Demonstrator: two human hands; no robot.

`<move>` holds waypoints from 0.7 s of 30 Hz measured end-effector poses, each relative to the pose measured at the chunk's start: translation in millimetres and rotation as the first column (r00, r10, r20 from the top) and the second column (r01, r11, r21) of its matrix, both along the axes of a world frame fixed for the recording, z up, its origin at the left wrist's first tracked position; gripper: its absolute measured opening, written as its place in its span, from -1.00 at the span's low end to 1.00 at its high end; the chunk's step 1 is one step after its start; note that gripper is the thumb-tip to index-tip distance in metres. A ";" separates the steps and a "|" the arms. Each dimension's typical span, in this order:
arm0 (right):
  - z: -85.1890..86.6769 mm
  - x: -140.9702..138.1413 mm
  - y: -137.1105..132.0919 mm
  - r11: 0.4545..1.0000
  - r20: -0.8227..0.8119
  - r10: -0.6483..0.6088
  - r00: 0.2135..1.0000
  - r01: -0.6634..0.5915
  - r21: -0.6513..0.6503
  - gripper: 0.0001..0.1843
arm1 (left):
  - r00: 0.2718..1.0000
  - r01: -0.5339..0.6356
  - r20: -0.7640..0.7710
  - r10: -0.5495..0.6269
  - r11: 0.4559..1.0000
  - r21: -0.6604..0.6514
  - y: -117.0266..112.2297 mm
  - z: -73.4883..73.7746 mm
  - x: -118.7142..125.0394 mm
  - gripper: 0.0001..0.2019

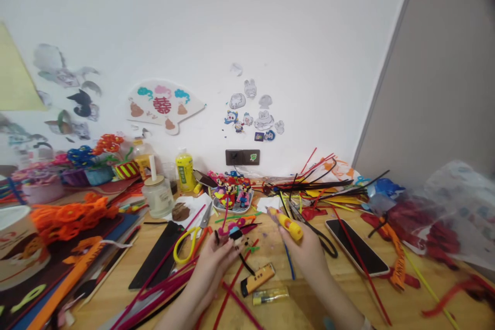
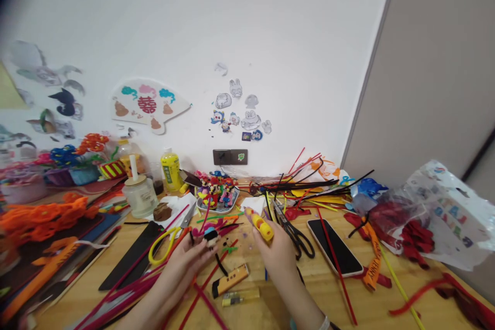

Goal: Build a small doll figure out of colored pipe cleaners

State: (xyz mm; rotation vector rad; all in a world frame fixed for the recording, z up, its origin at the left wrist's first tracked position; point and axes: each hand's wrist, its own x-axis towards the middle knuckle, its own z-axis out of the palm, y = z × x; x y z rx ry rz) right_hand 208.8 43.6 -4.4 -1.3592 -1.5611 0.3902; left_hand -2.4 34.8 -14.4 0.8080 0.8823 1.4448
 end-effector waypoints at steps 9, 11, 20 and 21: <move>-4.8 -13.2 -9.3 0.989 -0.307 0.125 0.943 -0.142 -0.031 -0.52 | 0.982 -0.026 0.178 0.059 0.983 -0.180 10.2 -9.8 -8.8 -0.87; -8.4 -17.0 -10.9 0.985 -0.284 0.148 0.947 -0.168 -0.047 -0.52 | 0.982 -0.030 0.179 0.065 0.981 -0.192 10.9 -11.7 -9.1 -0.89; -11.1 -31.3 -18.3 0.963 -0.245 0.217 0.945 -0.248 -0.105 -0.47 | 0.985 -0.116 0.106 0.136 0.977 -0.177 3.7 -4.3 -5.1 -0.84; -10.8 -31.5 -18.7 0.962 -0.253 0.222 0.942 -0.254 -0.102 -0.47 | 0.986 -0.112 0.107 0.132 0.978 -0.175 2.3 -2.5 -4.5 -0.82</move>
